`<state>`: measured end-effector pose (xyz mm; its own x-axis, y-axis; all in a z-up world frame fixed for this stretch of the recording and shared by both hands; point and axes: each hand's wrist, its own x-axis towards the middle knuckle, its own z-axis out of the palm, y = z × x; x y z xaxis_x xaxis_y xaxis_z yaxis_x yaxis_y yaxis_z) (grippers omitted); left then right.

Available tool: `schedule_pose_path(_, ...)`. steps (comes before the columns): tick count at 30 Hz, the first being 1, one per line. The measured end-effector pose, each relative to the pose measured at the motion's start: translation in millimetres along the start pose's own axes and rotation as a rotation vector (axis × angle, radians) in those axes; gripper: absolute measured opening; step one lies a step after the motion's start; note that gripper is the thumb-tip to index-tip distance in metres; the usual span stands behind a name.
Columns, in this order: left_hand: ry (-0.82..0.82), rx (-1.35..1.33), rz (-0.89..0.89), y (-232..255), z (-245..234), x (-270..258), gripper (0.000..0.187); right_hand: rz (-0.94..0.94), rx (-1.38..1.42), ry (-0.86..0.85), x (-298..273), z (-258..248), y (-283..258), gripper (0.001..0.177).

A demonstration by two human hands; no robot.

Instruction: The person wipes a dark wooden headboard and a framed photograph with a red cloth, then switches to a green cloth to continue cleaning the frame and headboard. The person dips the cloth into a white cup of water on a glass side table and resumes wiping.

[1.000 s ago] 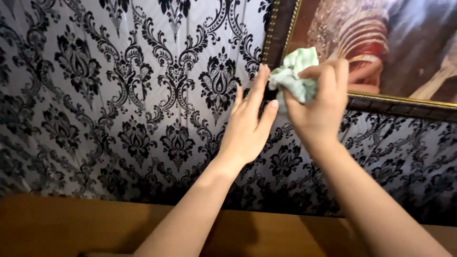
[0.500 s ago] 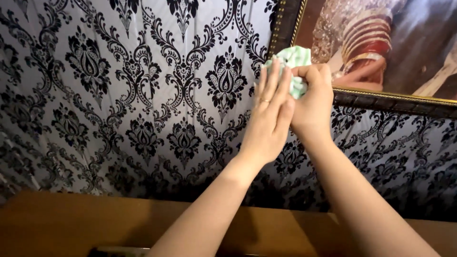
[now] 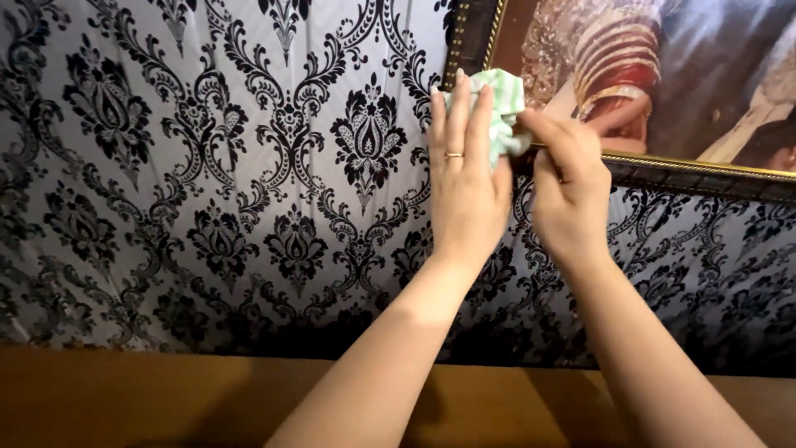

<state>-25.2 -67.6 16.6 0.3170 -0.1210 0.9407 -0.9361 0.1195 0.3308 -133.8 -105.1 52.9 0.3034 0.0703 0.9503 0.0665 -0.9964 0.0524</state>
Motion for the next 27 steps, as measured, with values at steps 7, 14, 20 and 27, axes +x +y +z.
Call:
schedule_pose_path(7, -0.023, 0.213, 0.109, -35, -9, -1, 0.066, -0.005, -0.440, -0.127, -17, 13, 37, 0.062)
schedule_pose_path(14, 0.006, 0.163, 0.235, -56, -25, -18, 0.052, -0.040, -0.476, -0.051, -20, 25, 47, 0.060)
schedule_pose_path(20, 0.053, 0.144, 0.202, -32, -13, -18, 0.063, -0.033, -0.483, -0.044, -22, 29, 53, 0.062)
schedule_pose_path(27, 0.100, 0.250, 0.261, -45, 3, -4, 0.087, -0.063, -0.550, -0.053, -22, 28, 57, 0.058)
